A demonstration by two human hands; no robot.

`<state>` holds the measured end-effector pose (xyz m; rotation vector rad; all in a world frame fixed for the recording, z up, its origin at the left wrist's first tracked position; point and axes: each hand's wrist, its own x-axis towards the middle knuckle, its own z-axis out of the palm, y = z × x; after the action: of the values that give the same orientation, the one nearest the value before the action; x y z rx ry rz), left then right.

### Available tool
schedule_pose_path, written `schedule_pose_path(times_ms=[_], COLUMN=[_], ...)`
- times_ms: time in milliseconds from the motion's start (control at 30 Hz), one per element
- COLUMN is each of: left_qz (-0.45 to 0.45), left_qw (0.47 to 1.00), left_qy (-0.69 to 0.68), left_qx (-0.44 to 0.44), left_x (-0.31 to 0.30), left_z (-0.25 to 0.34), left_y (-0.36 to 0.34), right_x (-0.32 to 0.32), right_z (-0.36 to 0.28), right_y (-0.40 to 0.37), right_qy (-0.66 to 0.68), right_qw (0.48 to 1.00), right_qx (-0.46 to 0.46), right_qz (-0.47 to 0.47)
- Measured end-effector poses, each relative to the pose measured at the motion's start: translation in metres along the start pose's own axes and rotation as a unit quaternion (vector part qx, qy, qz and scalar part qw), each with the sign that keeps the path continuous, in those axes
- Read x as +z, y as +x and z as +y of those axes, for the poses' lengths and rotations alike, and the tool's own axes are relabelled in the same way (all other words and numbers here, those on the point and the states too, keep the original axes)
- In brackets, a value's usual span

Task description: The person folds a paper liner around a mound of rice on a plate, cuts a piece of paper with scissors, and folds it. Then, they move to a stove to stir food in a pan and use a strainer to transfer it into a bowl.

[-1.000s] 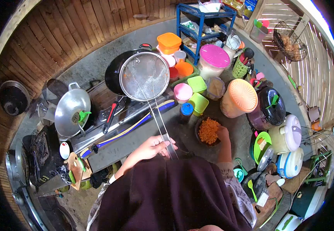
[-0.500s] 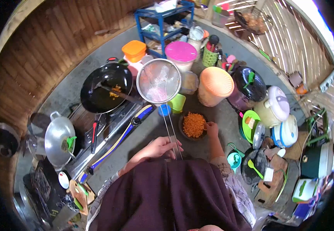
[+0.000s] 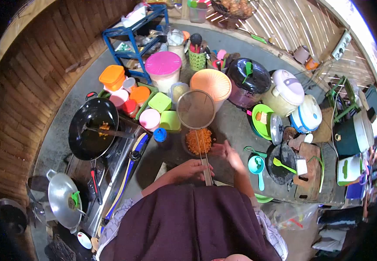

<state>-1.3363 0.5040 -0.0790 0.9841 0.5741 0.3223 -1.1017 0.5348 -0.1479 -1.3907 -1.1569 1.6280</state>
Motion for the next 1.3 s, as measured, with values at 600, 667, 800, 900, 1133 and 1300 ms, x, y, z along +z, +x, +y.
schedule_pose_path(times_ms=[600,667,800,900,1133,1300], left_qz=[-0.151,-0.228,-0.136,-0.118,-0.016,-0.022], left_qw=[0.945,0.896,0.911,0.855,0.973,0.969], left_qy=[0.238,0.331,0.366,0.425,-0.201,-0.219], left_qx=[0.163,0.189,0.135,0.273,-0.109,-0.115], left_x=[-0.007,-0.026,-0.044,-0.066,-0.033,-0.038], left_z=[-0.061,-0.074,-0.088,-0.112,-0.072,-0.085], left_y=[0.059,0.066,0.062,0.066,0.048,0.053], right_x=[0.018,0.012,0.01,0.015,0.012,0.016], right_z=[0.015,0.025,0.047,0.05,0.099,0.096], right_y=[-0.048,-0.045,-0.04,-0.041,-0.013,-0.008], right_qy=[-0.099,-0.182,-0.195,-0.281,-0.424,-0.442], right_qw=[0.99,0.978,0.958,0.928,0.851,0.828], right_qx=[-0.1,-0.078,-0.079,-0.02,-0.137,-0.208], right_qz=[-0.011,0.059,0.195,0.242,0.277,0.276])
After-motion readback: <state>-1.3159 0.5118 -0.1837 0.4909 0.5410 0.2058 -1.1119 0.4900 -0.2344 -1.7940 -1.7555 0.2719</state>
